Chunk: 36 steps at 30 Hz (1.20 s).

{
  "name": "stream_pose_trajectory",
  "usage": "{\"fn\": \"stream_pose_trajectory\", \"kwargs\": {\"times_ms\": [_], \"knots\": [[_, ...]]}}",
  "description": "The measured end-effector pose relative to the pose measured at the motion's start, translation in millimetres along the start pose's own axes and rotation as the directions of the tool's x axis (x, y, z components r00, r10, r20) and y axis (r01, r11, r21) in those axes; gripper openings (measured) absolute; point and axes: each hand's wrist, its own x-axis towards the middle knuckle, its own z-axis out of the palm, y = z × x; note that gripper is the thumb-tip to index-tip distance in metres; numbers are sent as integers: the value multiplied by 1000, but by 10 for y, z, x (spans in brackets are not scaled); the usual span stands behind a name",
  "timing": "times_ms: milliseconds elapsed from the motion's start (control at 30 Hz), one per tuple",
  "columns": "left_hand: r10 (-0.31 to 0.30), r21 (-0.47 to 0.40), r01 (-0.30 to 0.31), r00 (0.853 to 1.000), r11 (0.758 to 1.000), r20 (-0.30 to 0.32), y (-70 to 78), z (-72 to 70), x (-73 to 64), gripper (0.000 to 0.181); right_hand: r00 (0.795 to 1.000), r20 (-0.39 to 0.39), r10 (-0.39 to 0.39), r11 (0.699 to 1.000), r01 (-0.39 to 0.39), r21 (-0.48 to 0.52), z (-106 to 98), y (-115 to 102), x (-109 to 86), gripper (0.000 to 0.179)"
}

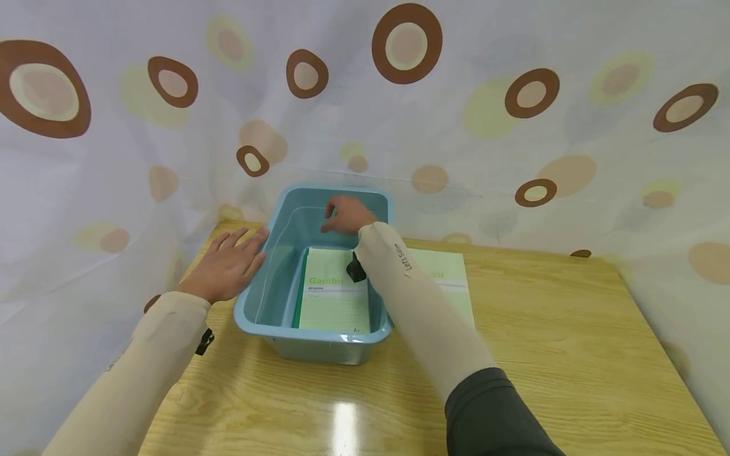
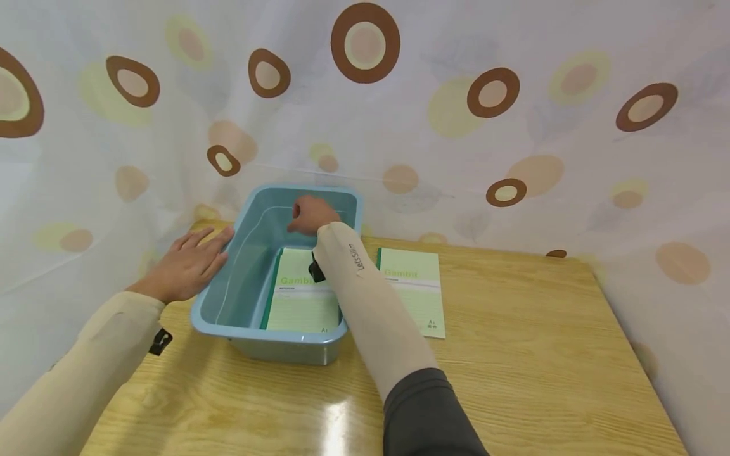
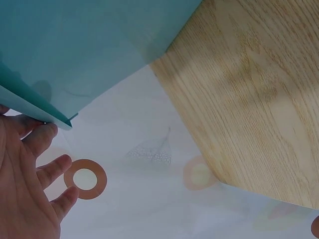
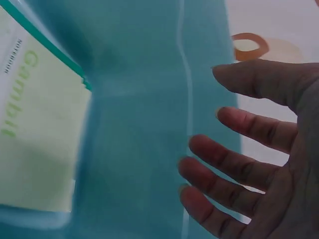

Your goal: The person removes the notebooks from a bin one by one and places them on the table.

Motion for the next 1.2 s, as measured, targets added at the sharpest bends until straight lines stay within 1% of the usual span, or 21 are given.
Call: {"fn": "stream_pose_trajectory", "kwargs": {"times_ms": [167, 300, 367, 433, 567, 667, 733, 833, 933, 1100, 1200], "knots": [[-7, 2, 7, 1000, 1000, -1, -9, -1, -16, 55, 998, 11, 67, 997, -68, 26, 224, 41, 83, 37], [-5, 15, 5, 1000, 1000, -5, -16, -13, -23, 55, 992, -9, 125, 992, -124, 29, 340, 70, 133, 43], [-2, 22, 2, 1000, 1000, -6, -16, -23, -23, 55, 988, -29, 151, 988, -151, -9, 392, 85, 153, 47], [-3, 24, 3, 1000, 1000, -4, -20, -28, -19, 55, 985, -44, 167, 983, -170, -73, 445, 94, 169, 50], [-6, 16, 6, 1000, 1000, -1, -28, -27, -8, 56, 980, -58, 190, 961, -198, -193, 565, 107, 185, 59], [-6, 5, 6, 1000, 1000, 1, -31, -21, -6, 56, 975, -52, 214, 945, -221, -240, 667, 127, 197, 69], [-8, 1, 8, 1000, 1000, 6, -32, -14, -7, 56, 973, -37, 229, 936, -231, -265, 741, 154, 209, 77], [-8, 1, 8, 1000, 1000, 5, -35, 1, -7, 55, 969, -4, 248, 931, -239, -275, 832, 193, 235, 87], [-10, 0, 10, 1000, 1000, 0, -36, 12, -1, 55, 964, 38, 265, 925, -243, -292, 908, 235, 280, 89], [-10, 7, 10, 1000, 1000, -13, -31, 14, 7, 54, 943, 116, 311, 908, -259, -328, 1020, 308, 403, 76], [-16, 7, 16, 1000, 1000, -16, -30, 14, 5, 54, 927, 156, 341, 905, -279, -321, 1069, 335, 470, 67]]}}
